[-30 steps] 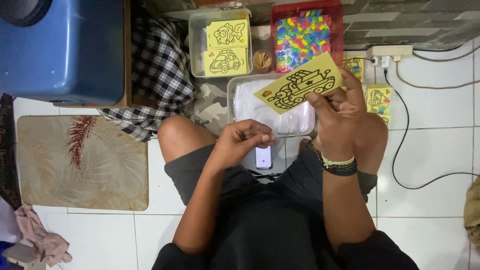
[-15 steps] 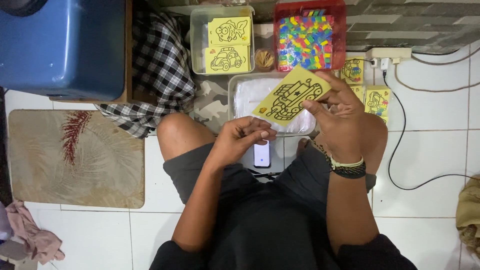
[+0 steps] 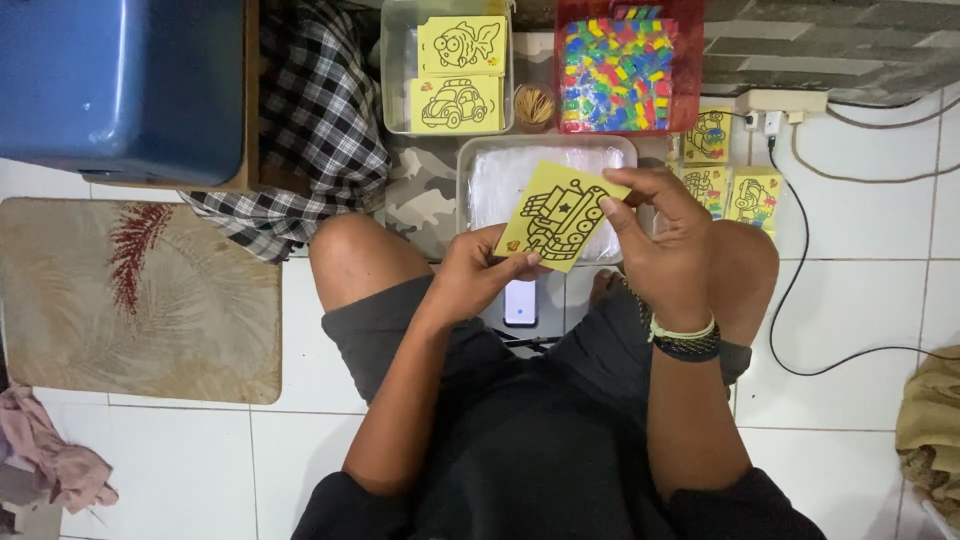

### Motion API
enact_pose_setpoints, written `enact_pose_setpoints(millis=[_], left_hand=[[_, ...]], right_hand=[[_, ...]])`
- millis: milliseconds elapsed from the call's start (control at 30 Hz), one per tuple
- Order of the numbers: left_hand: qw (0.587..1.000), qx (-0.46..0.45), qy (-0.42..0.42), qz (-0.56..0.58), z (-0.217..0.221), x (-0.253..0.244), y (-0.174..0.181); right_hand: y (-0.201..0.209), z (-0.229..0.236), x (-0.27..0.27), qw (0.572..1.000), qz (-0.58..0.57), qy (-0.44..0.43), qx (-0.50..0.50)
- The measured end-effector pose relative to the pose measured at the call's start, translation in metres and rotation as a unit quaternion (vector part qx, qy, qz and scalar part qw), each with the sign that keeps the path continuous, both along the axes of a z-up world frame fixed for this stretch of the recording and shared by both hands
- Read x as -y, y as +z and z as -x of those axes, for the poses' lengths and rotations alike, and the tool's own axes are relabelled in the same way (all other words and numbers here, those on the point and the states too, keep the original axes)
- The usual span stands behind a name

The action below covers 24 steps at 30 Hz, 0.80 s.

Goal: The person applies small colorful square stickers to the outlines of various cartoon drawings on yellow cards, then places each completed card into a plastic bag.

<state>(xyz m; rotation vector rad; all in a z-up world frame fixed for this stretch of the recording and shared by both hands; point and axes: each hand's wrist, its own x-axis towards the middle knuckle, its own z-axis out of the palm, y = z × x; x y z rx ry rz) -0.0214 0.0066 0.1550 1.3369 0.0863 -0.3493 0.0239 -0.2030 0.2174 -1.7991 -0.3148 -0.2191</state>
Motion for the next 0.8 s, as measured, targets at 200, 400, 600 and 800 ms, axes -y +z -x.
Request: enact_pose_setpoints(millis=[200, 400, 600, 800], left_hand=[[1.0, -0.008, 0.014, 0.014, -0.002, 0.002, 0.008], [1.0, 0.01, -0.009, -0.011, -0.004, -0.003, 0.014], [0.999, 0.012, -0.049, -0.016, -0.003, -0.004, 0.029], [0.994, 0.016, -0.108, -0.003, -0.005, -0.007, 0.031]], right_hand=[[0.008, 0.0, -0.003, 0.997, 0.058, 0.037, 0.03], [0.009, -0.001, -0.003, 0.996, 0.04, 0.075, 0.038], [0.002, -0.001, -0.002, 0.995, 0.029, 0.098, 0.004], [-0.013, -0.001, 0.006, 0.998, 0.004, 0.052, -0.042]])
